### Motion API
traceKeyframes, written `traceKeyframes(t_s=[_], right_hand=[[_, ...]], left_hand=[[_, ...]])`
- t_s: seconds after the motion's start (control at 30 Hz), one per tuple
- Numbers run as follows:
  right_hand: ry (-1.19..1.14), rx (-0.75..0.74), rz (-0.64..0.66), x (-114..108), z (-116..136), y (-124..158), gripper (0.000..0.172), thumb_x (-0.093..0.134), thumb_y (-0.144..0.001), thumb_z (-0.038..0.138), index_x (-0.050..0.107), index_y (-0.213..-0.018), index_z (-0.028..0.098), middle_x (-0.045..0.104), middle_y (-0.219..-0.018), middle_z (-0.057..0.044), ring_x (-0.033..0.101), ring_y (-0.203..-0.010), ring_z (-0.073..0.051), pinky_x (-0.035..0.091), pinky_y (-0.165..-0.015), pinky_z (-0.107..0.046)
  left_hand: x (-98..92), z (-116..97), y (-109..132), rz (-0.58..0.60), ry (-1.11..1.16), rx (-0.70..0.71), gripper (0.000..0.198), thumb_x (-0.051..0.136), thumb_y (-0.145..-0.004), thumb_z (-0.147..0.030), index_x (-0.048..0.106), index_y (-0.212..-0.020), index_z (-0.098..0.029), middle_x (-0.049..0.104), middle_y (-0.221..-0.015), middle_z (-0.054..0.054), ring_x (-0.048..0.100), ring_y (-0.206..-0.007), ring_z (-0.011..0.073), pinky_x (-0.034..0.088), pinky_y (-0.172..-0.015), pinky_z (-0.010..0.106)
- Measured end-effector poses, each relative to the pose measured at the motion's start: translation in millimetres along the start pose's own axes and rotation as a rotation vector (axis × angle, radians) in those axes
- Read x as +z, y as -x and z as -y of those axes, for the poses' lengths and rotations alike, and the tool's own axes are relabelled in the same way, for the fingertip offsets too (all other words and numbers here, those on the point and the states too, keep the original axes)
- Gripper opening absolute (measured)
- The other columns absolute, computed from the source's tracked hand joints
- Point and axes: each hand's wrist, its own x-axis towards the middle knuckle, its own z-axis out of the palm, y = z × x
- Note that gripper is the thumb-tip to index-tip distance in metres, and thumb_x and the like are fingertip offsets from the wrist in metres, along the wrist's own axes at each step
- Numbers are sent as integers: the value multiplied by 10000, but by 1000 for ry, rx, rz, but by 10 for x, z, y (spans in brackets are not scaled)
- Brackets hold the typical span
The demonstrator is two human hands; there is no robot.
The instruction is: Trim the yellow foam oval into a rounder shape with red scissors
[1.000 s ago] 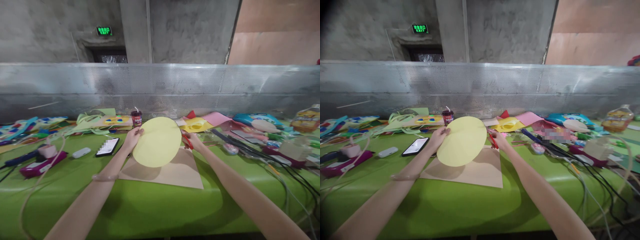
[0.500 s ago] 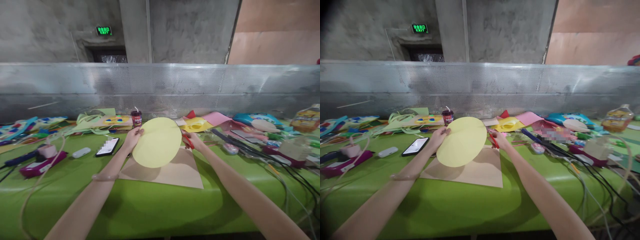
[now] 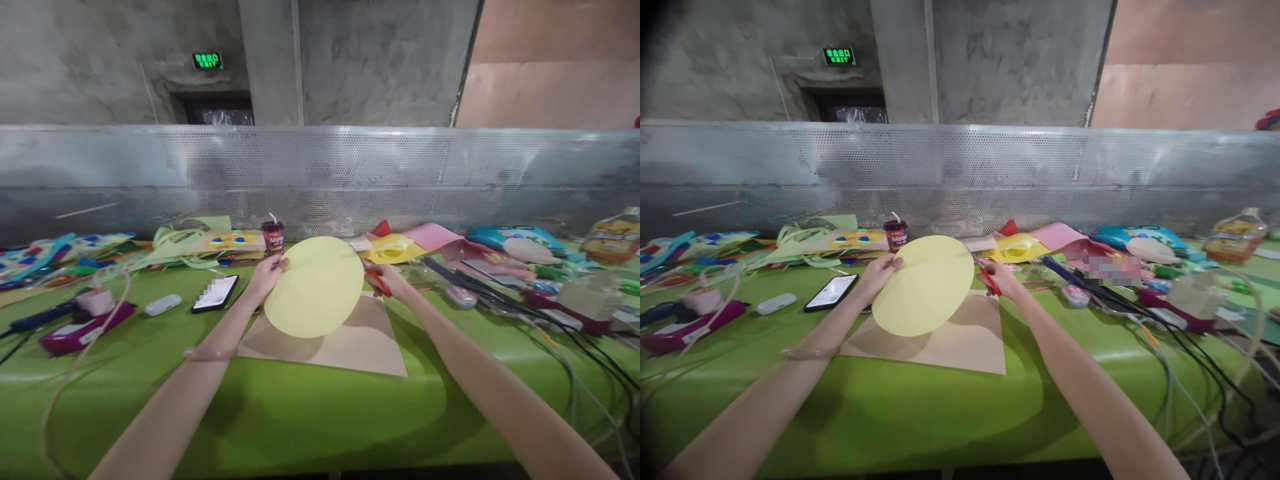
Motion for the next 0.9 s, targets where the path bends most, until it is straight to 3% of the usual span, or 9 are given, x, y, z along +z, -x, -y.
traceKeyframes(t_s=[0.9], right_hand=[[58,7,70,-80,55,40,275,497,-714,397,563,-689,131,535,-455,2,513,-407,-108,399,-397,-203]], left_hand=[[-16,-1,2,86,47,-68,432,532,-674,-526,585,-882,-151,650,-787,46,577,-624,182,437,-537,255]])
